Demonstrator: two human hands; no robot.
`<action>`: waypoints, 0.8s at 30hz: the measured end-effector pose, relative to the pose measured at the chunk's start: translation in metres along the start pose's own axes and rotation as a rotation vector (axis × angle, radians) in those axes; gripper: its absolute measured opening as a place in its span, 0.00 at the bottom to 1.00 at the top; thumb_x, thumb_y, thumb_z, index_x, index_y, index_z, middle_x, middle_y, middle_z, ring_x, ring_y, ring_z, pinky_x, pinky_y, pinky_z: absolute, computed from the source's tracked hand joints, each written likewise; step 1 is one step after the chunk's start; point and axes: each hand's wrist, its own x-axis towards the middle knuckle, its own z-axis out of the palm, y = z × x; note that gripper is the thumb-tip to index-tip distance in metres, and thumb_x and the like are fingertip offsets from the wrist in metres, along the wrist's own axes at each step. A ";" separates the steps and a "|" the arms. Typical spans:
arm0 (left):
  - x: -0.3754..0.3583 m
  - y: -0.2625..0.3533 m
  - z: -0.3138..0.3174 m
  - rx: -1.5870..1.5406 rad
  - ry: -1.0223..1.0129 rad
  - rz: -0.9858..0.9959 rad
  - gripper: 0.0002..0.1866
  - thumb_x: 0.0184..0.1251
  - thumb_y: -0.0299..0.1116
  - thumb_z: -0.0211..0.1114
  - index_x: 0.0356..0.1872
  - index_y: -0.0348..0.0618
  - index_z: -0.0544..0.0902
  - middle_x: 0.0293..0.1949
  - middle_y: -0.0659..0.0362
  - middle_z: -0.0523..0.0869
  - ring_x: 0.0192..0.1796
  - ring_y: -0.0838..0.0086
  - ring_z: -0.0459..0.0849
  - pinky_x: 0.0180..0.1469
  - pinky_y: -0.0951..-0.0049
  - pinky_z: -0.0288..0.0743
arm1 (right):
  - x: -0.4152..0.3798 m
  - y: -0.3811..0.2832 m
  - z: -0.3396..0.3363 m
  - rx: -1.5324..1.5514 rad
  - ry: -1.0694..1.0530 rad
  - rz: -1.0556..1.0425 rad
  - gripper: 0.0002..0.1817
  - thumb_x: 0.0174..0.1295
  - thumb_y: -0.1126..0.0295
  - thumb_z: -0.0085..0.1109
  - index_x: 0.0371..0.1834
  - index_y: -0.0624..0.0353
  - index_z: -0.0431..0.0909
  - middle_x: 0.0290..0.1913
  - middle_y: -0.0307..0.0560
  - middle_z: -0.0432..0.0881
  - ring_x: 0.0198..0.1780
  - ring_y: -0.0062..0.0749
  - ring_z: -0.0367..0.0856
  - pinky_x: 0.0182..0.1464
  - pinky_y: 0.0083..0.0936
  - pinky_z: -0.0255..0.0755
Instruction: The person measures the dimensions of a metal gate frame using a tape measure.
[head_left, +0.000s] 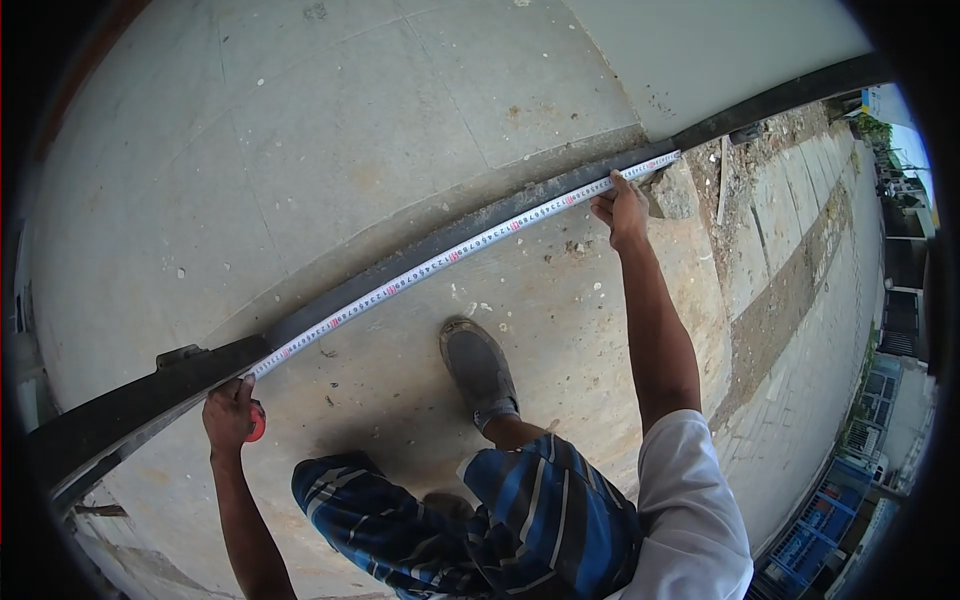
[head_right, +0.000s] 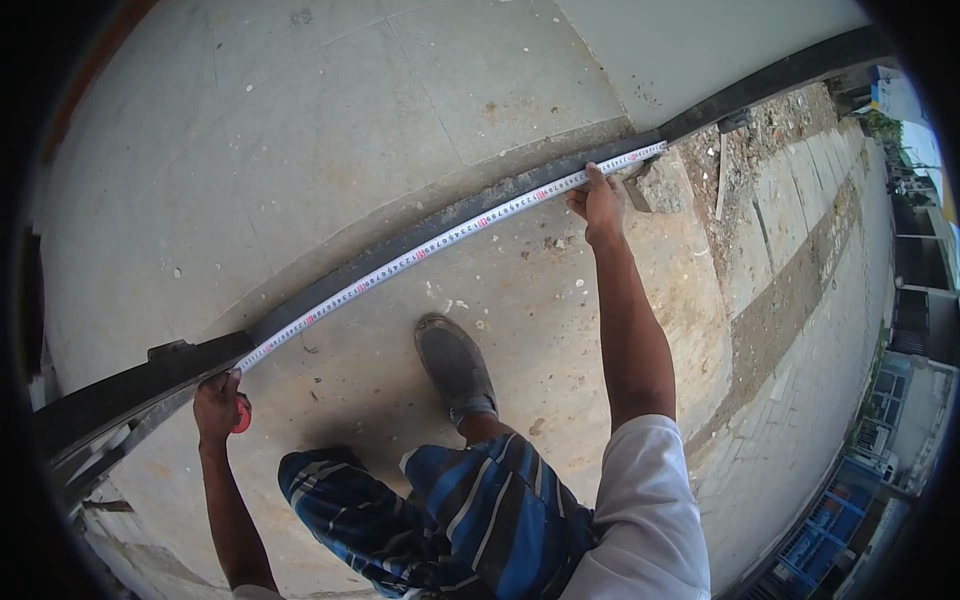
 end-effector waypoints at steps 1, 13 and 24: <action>0.001 0.004 -0.001 -0.015 -0.021 -0.002 0.20 0.71 0.41 0.68 0.22 0.40 0.78 0.21 0.48 0.80 0.27 0.47 0.79 0.32 0.51 0.71 | 0.000 0.000 -0.001 0.002 -0.015 0.000 0.15 0.73 0.56 0.61 0.48 0.57 0.75 0.32 0.43 0.83 0.30 0.26 0.84 0.32 0.24 0.81; -0.002 0.004 -0.004 0.041 -0.035 0.080 0.15 0.73 0.42 0.66 0.30 0.41 0.83 0.26 0.49 0.82 0.32 0.47 0.82 0.36 0.53 0.74 | -0.023 0.001 -0.002 0.011 0.033 0.036 0.35 0.69 0.41 0.64 0.61 0.62 0.69 0.41 0.47 0.81 0.35 0.30 0.84 0.41 0.26 0.81; -0.003 0.010 -0.003 -0.036 -0.006 0.005 0.19 0.72 0.44 0.67 0.26 0.40 0.84 0.23 0.51 0.83 0.30 0.52 0.83 0.35 0.55 0.76 | -0.181 0.005 0.118 -0.677 -0.759 -0.541 0.05 0.66 0.72 0.67 0.38 0.60 0.80 0.25 0.42 0.82 0.27 0.24 0.79 0.33 0.25 0.73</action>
